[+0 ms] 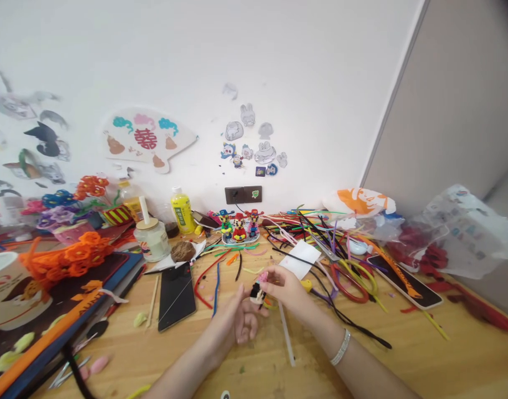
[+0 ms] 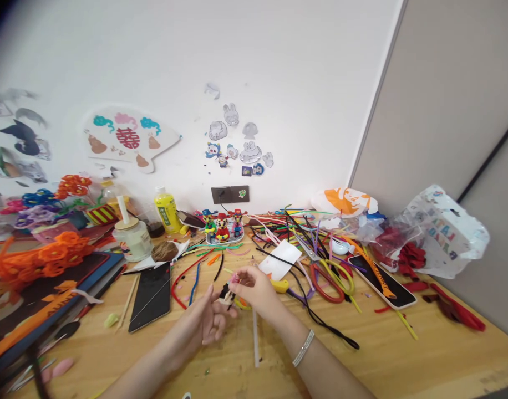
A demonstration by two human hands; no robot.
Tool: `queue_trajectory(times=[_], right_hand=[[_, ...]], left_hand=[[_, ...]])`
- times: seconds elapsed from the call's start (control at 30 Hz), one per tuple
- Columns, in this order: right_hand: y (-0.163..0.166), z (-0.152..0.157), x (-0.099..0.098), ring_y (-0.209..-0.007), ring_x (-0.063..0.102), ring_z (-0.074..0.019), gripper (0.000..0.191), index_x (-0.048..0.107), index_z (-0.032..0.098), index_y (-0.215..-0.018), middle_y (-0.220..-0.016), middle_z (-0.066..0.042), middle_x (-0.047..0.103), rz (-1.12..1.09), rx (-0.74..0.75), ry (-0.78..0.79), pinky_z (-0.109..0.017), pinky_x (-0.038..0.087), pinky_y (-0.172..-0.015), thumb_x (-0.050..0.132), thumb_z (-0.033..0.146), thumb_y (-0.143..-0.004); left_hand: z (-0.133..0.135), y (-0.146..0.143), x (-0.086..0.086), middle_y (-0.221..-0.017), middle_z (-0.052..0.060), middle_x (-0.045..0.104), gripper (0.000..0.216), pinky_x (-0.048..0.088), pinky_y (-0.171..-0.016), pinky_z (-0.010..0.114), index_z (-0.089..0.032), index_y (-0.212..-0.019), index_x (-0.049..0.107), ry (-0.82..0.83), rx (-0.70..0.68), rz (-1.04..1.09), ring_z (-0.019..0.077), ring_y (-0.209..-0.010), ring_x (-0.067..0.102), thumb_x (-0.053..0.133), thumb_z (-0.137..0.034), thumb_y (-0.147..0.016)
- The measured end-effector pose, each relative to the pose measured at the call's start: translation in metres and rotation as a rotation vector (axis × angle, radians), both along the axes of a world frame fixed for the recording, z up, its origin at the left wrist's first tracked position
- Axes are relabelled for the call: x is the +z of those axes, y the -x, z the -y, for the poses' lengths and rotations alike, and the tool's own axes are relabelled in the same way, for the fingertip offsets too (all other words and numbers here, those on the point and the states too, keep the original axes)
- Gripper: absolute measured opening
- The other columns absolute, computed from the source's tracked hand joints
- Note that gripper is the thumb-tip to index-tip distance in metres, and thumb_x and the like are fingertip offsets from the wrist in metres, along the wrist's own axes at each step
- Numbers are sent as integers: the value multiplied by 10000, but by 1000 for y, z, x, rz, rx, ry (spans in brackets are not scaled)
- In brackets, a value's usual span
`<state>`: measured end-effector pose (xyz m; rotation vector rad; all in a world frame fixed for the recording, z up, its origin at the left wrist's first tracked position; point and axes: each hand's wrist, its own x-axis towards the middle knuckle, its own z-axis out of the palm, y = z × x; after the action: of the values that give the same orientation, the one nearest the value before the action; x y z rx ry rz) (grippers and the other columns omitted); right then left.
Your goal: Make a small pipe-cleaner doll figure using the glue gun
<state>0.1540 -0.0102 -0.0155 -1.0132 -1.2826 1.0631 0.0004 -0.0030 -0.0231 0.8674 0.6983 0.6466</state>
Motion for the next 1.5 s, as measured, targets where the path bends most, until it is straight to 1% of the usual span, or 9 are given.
queue_trajectory(times=[0.1, 0.17, 0.23, 0.47, 0.6, 0.87, 1.2, 1.37, 1.5], right_hand=[[-1, -3, -3, -711, 540, -141, 196, 579, 157, -740, -733, -11, 577, 10, -77, 24, -282, 427, -706, 654, 317, -654], [-1, -5, -4, -702, 538, -143, 206, 577, 156, -733, -730, -13, 579, 7, -93, 34, -283, 427, -697, 652, 328, -648], [-1, -6, -5, -689, 537, -144, 213, 580, 155, -724, -714, -12, 578, 27, -107, 30, -282, 428, -682, 656, 334, -638], [4, -3, -7, -656, 534, -136, 192, 589, 150, -718, -690, -11, 576, 133, -19, -1, -265, 434, -636, 654, 312, -638], [8, -2, -11, -665, 539, -135, 207, 588, 151, -740, -701, -11, 584, 168, 4, -14, -267, 438, -649, 666, 308, -630], [12, 3, -11, -704, 554, -146, 227, 577, 162, -760, -734, -13, 589, 119, 26, -12, -279, 450, -671, 663, 334, -638], [10, -1, -8, -671, 560, -152, 197, 559, 167, -701, -698, -12, 594, 30, -157, -30, -275, 443, -647, 630, 347, -664], [8, -5, -13, -665, 560, -163, 182, 546, 162, -696, -692, -24, 594, 48, -298, -39, -290, 445, -646, 609, 333, -680], [10, -6, -19, -649, 561, -164, 197, 543, 167, -690, -678, -22, 598, 73, -317, -48, -286, 448, -626, 612, 352, -676]], left_hand=[[1, 0, -2, -378, -65, 465, 480, 82, -285, 135, -153, -695, 502, -94, 10, -110, 8, -232, 244, 373, -613, -736], [-1, 2, -2, -324, -118, 330, 454, 77, -296, 145, -161, -662, 490, -145, 18, -174, 6, -244, 166, 445, -612, -697], [-8, 7, -2, -314, -135, 277, 439, 94, -303, 156, -178, -611, 452, -197, 41, -220, 10, -257, 143, 510, -611, -645], [-18, 9, 3, -360, -112, 355, 433, 130, -343, 174, -164, -615, 477, -328, 129, -277, 20, -295, 239, 592, -581, -579], [-10, 0, -2, -370, -100, 370, 426, 123, -343, 189, -165, -594, 477, -343, 117, -298, 29, -300, 234, 571, -580, -601], [-14, 1, -12, -405, -81, 400, 408, 176, -378, 194, -175, -496, 438, -401, 235, -331, 55, -368, 285, 631, -527, -568], [-17, 2, -18, -354, -105, 370, 424, 123, -314, 184, -193, -530, 408, -300, 252, -288, 33, -251, 253, 548, -584, -613], [-5, -5, -15, -373, -74, 452, 446, 108, -301, 170, -160, -618, 493, -201, 161, -239, 22, -233, 266, 543, -603, -601], [4, -3, -6, -434, -52, 480, 357, 64, -325, 157, -137, -690, 530, 11, 42, -77, 11, -263, 297, 565, -492, -670]])
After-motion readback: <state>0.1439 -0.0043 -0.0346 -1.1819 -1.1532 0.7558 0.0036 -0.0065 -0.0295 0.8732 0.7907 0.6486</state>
